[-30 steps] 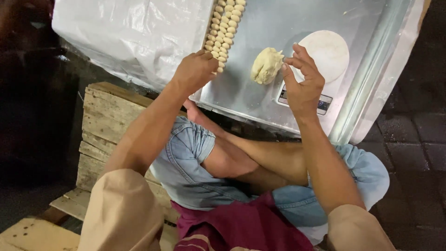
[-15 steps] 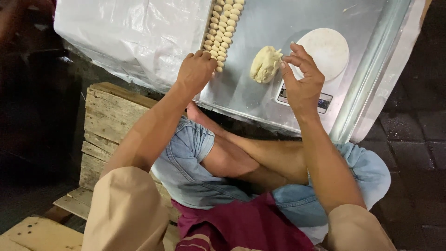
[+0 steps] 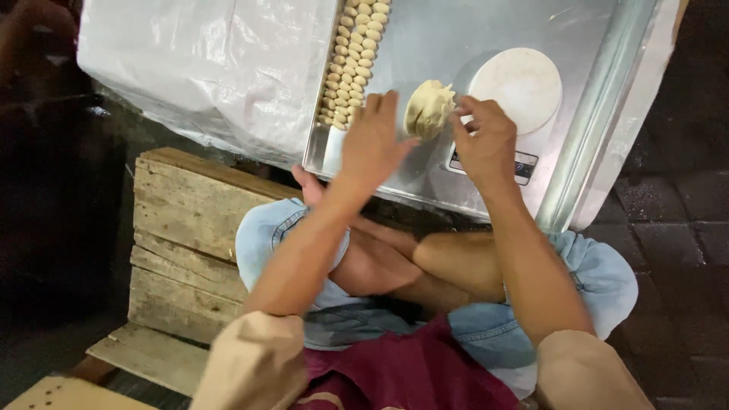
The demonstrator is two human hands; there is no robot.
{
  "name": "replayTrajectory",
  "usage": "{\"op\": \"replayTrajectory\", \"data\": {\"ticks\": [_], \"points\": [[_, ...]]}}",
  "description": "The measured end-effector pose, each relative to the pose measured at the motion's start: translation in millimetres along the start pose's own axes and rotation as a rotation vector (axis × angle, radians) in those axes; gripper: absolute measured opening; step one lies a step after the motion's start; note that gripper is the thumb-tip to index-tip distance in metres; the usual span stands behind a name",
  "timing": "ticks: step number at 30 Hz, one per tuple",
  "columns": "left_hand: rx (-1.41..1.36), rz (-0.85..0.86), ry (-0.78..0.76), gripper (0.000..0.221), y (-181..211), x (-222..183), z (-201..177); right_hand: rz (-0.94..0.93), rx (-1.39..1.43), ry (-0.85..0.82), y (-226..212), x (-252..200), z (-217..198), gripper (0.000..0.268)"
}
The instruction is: The person repeatedly pinches off small pieces of dough from a larger mass, weighs each piece on a digital scale, and rolls it into a ball between their palms. The finished dough balls are placed in a neat row on a metal tray.
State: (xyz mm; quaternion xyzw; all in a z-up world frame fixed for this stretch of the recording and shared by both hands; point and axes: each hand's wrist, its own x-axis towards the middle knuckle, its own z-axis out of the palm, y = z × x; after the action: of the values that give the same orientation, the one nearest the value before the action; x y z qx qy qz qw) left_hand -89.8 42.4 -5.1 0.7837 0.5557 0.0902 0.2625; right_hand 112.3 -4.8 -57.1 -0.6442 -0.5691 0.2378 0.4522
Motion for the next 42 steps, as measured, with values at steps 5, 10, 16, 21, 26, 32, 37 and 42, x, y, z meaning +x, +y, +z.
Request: {"op": "replayTrajectory", "data": {"ticks": [5,10,16,21,26,32,37,42], "points": [[-0.024,0.014,0.056,0.101,37.6,15.1,46.1,-0.051,-0.069,-0.001,-19.2,-0.8,-1.3,0.027],[-0.199,-0.045,0.012,0.092,28.6,36.1,52.1,-0.005,-0.019,0.033,-8.0,0.5,-3.9,0.028],[-0.758,-0.203,0.044,0.087,17.4,47.4,43.2,0.115,0.183,0.036,-18.0,4.9,-4.5,0.027],[-1.008,-0.060,-0.021,0.076,31.8,41.9,41.2,0.409,0.310,0.125,-33.4,14.5,-11.0,0.019],[-1.103,-0.003,-0.002,0.074,40.3,36.6,35.8,0.510,0.432,0.187,-31.6,17.5,-12.2,0.025],[-0.985,0.076,0.066,0.068,41.3,33.3,34.9,0.492,0.460,0.202,-25.3,14.7,-9.2,0.020],[-0.972,0.095,0.044,0.069,41.2,32.2,36.0,0.488,0.461,0.202,-23.5,14.1,-8.5,0.010],[-1.039,0.085,0.070,0.065,43.3,31.1,34.7,0.498,0.518,0.195,-16.1,14.8,-8.2,0.005]]}}
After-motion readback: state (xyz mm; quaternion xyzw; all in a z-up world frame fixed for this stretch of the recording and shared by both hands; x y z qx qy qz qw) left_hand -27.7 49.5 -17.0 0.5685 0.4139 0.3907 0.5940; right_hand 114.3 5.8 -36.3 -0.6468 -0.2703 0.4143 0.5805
